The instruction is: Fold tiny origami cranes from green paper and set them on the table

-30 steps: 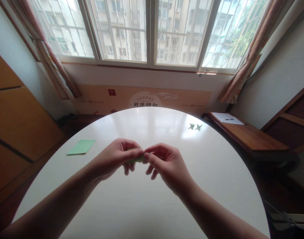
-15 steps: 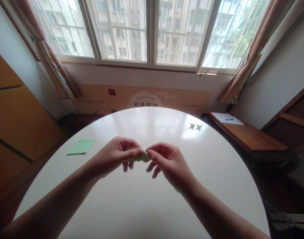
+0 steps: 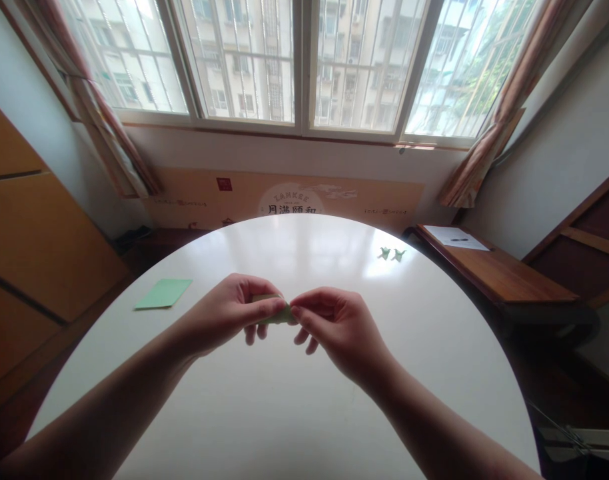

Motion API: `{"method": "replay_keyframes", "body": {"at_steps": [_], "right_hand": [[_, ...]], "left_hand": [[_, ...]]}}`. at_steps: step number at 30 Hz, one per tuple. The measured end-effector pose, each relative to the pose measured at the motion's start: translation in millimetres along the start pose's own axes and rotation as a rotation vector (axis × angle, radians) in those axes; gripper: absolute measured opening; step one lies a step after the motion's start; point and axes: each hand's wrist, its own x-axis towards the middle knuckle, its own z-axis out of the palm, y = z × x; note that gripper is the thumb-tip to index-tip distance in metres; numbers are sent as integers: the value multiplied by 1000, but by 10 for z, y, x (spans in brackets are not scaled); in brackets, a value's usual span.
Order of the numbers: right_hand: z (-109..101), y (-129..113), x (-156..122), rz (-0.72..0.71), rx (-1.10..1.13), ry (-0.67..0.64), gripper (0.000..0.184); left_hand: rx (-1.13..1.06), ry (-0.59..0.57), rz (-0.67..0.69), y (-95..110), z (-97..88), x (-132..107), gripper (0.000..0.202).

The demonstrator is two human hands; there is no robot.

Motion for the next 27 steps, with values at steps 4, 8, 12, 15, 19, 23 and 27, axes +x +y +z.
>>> {"method": "replay_keyframes", "body": {"at_steps": [4,8,12,15,19,23,27], "right_hand": [[5,-8,-12,-44,-36,21,17],[37,-25,-35,-67,-64,59,15],[44,-36,-38,-49,-65,68,19],[12,-36,-10,19,-3,24,26],[-47,-20,39,150,20,-81,28],[-68,-2,65,227,-26,-117,29],[-53,-2,72,235,-15,-66,28]], "left_hand": [[-4,2,1,3,6,1,19],[-6,1,14,-7,9,4,18],[6,2,27,-10,4,4,18],[33,2,27,-4,-2,0,18],[80,-23,21,-16,-7,6,17],[76,-29,8,-69,1,37,18],[-37,16,23,-118,21,70,22]]}}
